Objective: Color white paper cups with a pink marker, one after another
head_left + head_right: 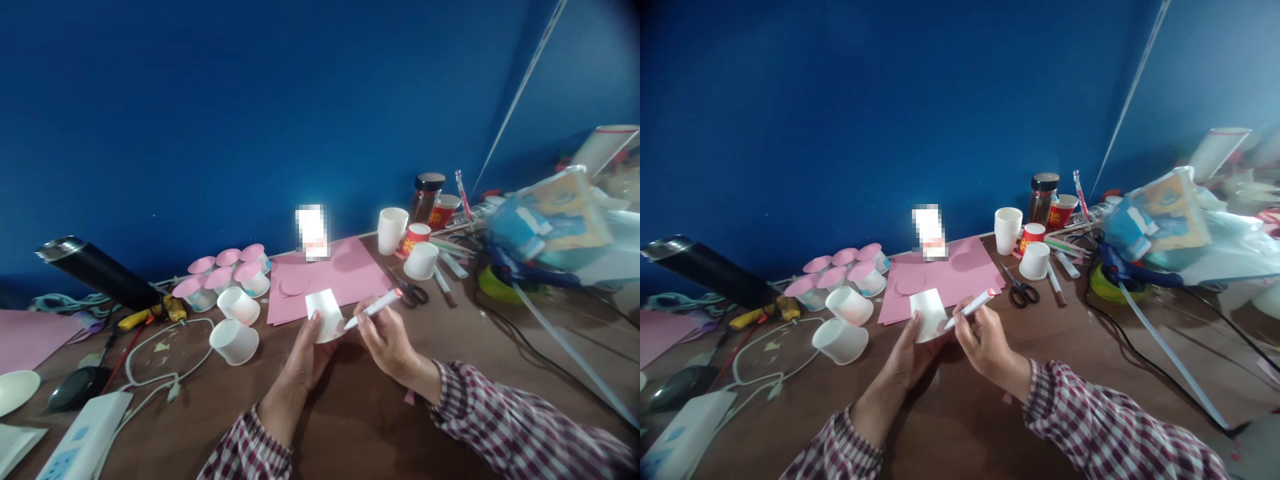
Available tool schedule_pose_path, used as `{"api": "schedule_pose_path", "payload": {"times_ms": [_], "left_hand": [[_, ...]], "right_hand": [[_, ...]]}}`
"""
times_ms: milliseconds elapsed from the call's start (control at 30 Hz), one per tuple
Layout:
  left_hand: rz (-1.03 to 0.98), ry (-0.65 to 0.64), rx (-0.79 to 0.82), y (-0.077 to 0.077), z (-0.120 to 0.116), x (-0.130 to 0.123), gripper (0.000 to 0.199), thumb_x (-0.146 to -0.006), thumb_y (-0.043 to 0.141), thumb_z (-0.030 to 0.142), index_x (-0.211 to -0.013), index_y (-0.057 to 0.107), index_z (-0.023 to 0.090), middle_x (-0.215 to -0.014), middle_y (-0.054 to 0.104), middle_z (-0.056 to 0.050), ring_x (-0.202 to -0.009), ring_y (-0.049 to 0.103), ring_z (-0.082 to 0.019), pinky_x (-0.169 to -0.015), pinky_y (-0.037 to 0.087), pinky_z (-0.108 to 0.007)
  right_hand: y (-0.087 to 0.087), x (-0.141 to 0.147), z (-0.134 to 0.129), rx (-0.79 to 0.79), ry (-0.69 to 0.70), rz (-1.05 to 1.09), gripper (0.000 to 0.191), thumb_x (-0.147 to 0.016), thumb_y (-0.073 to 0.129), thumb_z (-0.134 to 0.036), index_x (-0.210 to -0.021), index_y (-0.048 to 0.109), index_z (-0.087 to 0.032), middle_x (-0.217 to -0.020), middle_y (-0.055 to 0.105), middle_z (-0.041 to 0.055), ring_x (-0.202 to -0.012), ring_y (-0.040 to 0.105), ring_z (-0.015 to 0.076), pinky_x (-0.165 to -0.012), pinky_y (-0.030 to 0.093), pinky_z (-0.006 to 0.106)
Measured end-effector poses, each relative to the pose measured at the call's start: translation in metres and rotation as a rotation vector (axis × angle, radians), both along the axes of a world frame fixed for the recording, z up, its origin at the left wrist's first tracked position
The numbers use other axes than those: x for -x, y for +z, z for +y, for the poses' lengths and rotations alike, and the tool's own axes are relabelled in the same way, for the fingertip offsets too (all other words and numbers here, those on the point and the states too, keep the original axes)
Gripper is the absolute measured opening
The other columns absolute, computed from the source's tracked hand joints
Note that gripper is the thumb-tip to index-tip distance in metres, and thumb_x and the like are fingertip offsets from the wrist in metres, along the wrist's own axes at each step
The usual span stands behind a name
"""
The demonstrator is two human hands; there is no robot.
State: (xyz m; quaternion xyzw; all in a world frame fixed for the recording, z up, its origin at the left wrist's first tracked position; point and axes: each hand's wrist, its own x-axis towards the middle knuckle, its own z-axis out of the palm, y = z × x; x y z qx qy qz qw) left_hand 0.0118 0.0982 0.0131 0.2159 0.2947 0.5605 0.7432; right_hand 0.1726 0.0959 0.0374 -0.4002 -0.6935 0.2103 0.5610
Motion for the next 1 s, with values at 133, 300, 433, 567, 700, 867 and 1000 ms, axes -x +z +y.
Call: {"api": "schedule_pose_path", "payload": {"times_ms": [133,300,433,567,700,867,1000], "left_hand": [[-0.022,-0.005,0.037,-0.0002,0.0002,-0.0009,0.037,-0.079,0.079,0.042,-0.096,0.070,0.010,-0.087,0.070,-0.007,-0.081,0.065,-0.018,-0.087,0.053,-0.037],[-0.043,-0.009,0.053,-0.0001,-0.0017,-0.0008,0.034,-0.080,0.078,0.039,-0.097,0.070,0.010,-0.087,0.070,-0.006,-0.079,0.064,-0.017,-0.087,0.054,-0.036],[-0.058,-0.022,0.055,0.0005,-0.0020,-0.0007,0.032,-0.082,0.076,0.038,-0.097,0.070,0.010,-0.086,0.070,-0.007,-0.078,0.064,-0.017,-0.089,0.054,-0.038],[-0.051,-0.041,0.053,0.0012,-0.0012,-0.0009,0.033,-0.083,0.074,0.039,-0.096,0.069,0.010,-0.088,0.070,-0.008,-0.081,0.064,-0.019,-0.090,0.054,-0.039],[-0.044,-0.023,0.058,0.0025,-0.0011,-0.0010,0.034,-0.084,0.073,0.040,-0.098,0.068,0.010,-0.088,0.070,-0.008,-0.081,0.065,-0.019,-0.088,0.055,-0.038],[-0.033,0.001,0.065,0.0040,-0.0010,-0.0007,0.040,-0.084,0.071,0.044,-0.105,0.067,0.010,-0.095,0.072,-0.011,-0.086,0.067,-0.022,-0.084,0.056,-0.036],[-0.033,-0.041,0.027,0.0042,-0.0001,-0.0007,0.042,-0.088,0.066,0.047,-0.108,0.067,0.010,-0.099,0.072,-0.012,-0.090,0.067,-0.022,-0.092,0.053,-0.039]], "right_hand": [[0.0019,0.0006,-0.0005,0.008,-0.028,0.006,0.012,-0.094,0.049,-0.018,-0.084,0.056,-0.019,-0.066,0.059,-0.0012,-0.056,0.056,0.0125,-0.056,0.045,0.022],[0.0020,0.0013,-0.0003,0.029,-0.040,0.021,0.012,-0.094,0.049,-0.019,-0.084,0.056,-0.019,-0.065,0.059,-0.0013,-0.055,0.055,0.0125,-0.055,0.045,0.023],[0.0023,0.0012,-0.0006,0.029,-0.031,0.020,0.012,-0.094,0.050,-0.019,-0.084,0.056,-0.020,-0.065,0.060,-0.0009,-0.054,0.056,0.0126,-0.054,0.045,0.023],[0.0031,0.0015,-0.0009,0.028,-0.041,0.022,0.013,-0.094,0.049,-0.019,-0.084,0.057,-0.020,-0.064,0.059,-0.0012,-0.053,0.055,0.0124,-0.053,0.044,0.023],[0.0043,0.0018,-0.0010,0.022,-0.018,0.011,0.012,-0.094,0.049,-0.018,-0.084,0.056,-0.020,-0.065,0.058,-0.0015,-0.054,0.055,0.0123,-0.054,0.044,0.022],[0.0057,0.0015,-0.0012,0.006,0.007,-0.020,0.014,-0.092,0.048,-0.015,-0.081,0.056,-0.019,-0.067,0.058,-0.0010,-0.058,0.055,0.0127,-0.057,0.045,0.023],[0.0054,0.0011,-0.0018,0.012,0.001,-0.011,0.014,-0.093,0.048,-0.016,-0.082,0.056,-0.019,-0.066,0.057,-0.0013,-0.057,0.054,0.0124,-0.056,0.045,0.022]]}}
